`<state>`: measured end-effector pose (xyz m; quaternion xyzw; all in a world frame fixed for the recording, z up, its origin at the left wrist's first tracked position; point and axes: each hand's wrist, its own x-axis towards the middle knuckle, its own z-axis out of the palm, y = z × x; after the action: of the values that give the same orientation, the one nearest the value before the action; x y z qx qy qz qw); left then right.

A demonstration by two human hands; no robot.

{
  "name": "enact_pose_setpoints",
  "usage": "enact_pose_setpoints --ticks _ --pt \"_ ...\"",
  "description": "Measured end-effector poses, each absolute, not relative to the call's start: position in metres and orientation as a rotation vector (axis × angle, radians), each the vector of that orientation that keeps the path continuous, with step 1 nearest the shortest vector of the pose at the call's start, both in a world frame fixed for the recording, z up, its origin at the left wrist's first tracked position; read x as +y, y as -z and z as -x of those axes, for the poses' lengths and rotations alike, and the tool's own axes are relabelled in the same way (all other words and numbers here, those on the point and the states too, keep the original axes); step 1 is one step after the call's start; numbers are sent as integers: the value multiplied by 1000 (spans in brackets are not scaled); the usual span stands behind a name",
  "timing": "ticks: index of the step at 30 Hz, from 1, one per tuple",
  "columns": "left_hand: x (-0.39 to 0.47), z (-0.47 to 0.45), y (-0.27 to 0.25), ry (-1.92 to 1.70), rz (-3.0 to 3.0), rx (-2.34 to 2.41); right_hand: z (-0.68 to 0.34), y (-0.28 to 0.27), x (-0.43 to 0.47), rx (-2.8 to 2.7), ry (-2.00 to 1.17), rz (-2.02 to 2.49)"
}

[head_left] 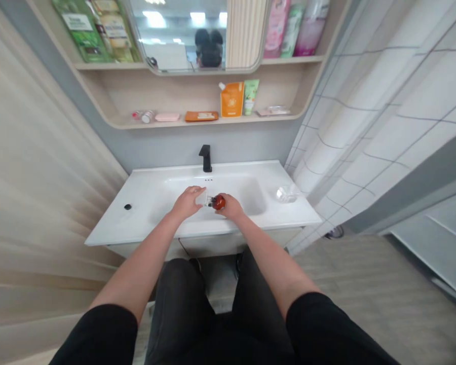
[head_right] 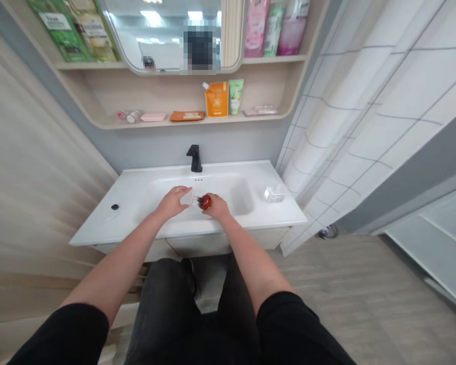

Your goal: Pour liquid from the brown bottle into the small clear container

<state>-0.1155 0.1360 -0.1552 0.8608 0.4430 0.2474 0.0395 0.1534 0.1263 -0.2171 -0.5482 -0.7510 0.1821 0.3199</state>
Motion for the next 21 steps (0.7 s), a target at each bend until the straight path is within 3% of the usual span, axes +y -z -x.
enact_pose_setpoints --ticks 21 --pt "135 109 120 -631 -2744 1313 -153 212 121 -1913 -450 1395"
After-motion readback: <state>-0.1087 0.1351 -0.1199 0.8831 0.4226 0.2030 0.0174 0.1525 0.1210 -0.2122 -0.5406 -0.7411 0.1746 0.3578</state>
